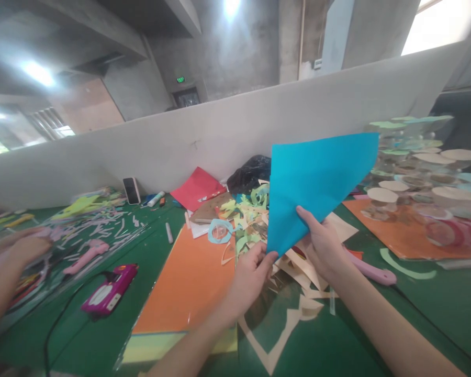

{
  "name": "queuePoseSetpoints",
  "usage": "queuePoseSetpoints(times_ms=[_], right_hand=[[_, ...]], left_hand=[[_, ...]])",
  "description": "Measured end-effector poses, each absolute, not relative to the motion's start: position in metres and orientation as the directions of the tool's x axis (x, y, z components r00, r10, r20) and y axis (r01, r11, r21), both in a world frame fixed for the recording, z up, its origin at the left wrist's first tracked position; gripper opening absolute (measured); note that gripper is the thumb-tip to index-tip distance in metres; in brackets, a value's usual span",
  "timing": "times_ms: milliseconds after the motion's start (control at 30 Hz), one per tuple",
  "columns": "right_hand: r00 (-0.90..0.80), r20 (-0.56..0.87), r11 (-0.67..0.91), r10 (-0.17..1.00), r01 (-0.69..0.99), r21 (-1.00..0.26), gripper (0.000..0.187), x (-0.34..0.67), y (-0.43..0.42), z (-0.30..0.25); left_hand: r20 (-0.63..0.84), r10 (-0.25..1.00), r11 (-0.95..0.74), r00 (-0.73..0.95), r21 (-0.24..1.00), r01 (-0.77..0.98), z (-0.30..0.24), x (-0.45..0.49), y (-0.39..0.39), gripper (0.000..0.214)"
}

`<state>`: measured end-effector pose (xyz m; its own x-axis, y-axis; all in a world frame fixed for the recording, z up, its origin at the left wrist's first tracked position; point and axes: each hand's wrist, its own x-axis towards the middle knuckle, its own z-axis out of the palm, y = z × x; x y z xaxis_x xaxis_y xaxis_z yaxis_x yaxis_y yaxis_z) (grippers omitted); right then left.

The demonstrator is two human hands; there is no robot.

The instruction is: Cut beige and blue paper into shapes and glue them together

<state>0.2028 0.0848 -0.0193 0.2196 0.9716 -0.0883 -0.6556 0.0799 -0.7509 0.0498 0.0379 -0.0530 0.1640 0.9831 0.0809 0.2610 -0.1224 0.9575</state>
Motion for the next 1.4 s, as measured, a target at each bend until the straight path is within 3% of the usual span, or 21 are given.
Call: queuePoseSetpoints(times_ms=[733,1133,1400], right_hand=[[0.269,-0.084,0.119,0.960,-0.659,-0.743,0.054,0.210,0.093,-0.026],[0.288,-0.100,0.134,0.952,-0.689,-0.712,0.052,0.212,0.093,-0.018],[0.251,-0.028,0.164,0.968,-0.708,-0.687,0.052,0.215,0.095,-0.019]], left_hand=[[0.112,0.969,-0.187,0.218,0.914,0.359,-0.051,0.050,0.036,0.028],[-0.020,0.970,0.013,0.244,0.999,0.031,-0.055,0.052,0.040,0.033],[0.045,0.982,-0.073,0.181,0.986,0.150,-0.047,0.054,0.034,0.030]])
